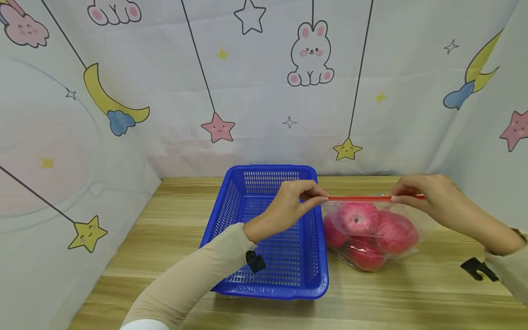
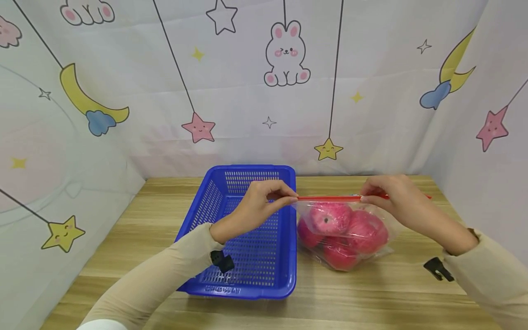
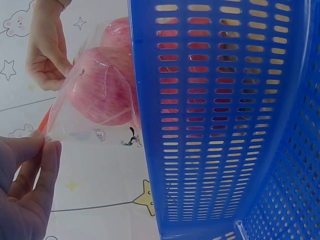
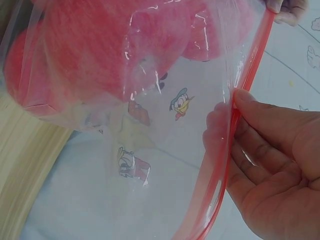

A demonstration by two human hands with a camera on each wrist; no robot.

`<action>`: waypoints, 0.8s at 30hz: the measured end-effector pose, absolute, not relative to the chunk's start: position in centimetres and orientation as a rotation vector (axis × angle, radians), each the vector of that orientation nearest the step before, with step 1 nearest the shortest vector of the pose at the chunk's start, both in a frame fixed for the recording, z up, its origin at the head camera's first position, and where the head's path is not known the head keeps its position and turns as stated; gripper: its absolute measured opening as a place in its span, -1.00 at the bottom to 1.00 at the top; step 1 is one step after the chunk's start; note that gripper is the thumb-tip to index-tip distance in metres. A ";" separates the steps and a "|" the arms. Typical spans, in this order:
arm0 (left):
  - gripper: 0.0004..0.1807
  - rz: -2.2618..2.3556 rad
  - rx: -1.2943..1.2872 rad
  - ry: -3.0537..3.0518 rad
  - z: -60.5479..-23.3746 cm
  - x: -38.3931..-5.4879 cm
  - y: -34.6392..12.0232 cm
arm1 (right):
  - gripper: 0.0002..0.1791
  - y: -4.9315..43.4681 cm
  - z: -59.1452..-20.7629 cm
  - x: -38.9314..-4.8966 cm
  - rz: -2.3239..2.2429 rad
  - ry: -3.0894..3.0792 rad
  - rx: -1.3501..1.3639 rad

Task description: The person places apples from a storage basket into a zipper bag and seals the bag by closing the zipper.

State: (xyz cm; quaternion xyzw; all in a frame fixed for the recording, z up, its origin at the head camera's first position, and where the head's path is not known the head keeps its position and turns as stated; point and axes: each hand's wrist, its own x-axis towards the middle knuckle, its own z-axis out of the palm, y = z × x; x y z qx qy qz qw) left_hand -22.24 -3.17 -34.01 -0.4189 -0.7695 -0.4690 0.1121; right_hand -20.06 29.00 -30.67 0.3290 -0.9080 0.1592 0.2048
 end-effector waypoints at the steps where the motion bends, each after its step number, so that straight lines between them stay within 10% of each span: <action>1: -0.94 -1.376 -1.229 -2.258 -34.0 -22.2 -3.2 | -0.70 29.0 -30.7 -20.1 0.446 -2.531 0.918; 24: -0.95 -1.364 -1.238 -2.263 -34.0 -22.2 -3.2 | -0.69 29.4 -30.8 -20.1 0.481 -2.538 0.940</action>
